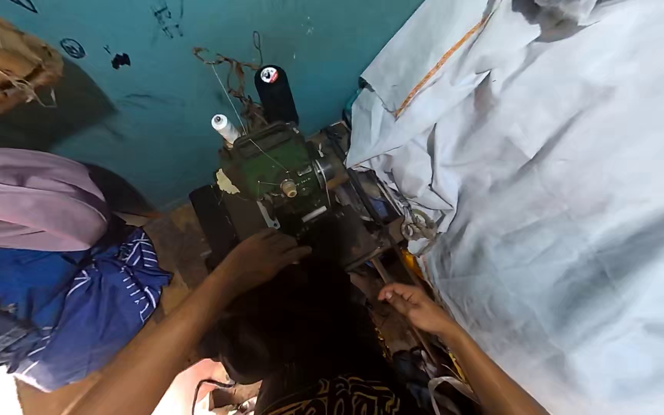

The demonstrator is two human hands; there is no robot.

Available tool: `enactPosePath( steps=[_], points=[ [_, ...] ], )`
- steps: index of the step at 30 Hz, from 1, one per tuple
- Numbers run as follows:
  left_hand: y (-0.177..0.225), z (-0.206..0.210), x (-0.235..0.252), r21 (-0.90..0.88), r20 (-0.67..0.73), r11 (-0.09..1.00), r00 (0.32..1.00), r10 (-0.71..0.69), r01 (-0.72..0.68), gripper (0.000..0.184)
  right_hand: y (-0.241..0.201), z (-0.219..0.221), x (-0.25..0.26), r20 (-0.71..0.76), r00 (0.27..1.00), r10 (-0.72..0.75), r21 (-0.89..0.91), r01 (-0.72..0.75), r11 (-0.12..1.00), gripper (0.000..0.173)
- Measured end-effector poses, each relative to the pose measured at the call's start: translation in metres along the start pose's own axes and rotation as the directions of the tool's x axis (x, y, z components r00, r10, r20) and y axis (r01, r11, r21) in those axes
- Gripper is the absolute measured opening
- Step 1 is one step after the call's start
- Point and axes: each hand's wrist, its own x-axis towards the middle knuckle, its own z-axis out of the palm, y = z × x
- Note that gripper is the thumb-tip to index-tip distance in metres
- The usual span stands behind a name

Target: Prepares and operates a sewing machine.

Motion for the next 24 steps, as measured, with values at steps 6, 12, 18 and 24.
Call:
enactPosePath(
  steps=[6, 12, 18, 24],
  points=[
    [0.008, 0.018, 0.051, -0.114, 0.039, 0.991, 0.996, 0.081, -0.076, 0.028, -0.015, -0.008, -0.002, 0.394, 0.918, -0.030, 0.033, 0.018, 0.999, 0.023],
    [0.000, 0.013, 0.019, -0.120, -0.107, 0.990, 0.991, -0.084, 0.071, 0.023, 0.002, -0.043, 0.007, -0.101, 0.994, 0.040, -0.243, -0.064, 0.968, 0.028],
    [-0.014, 0.002, -0.026, -0.105, -0.059, 0.912, 0.913, -0.404, 0.397, 0.018, 0.029, -0.102, 0.092, -0.467, 0.870, 0.156, -0.608, -0.444, 0.658, 0.039],
    [-0.012, 0.019, -0.044, -0.196, -0.170, 0.871, 0.859, -0.483, 0.451, 0.016, -0.009, -0.092, 0.080, -0.345, 0.899, 0.270, -0.422, -0.405, 0.811, 0.039]
  ],
)
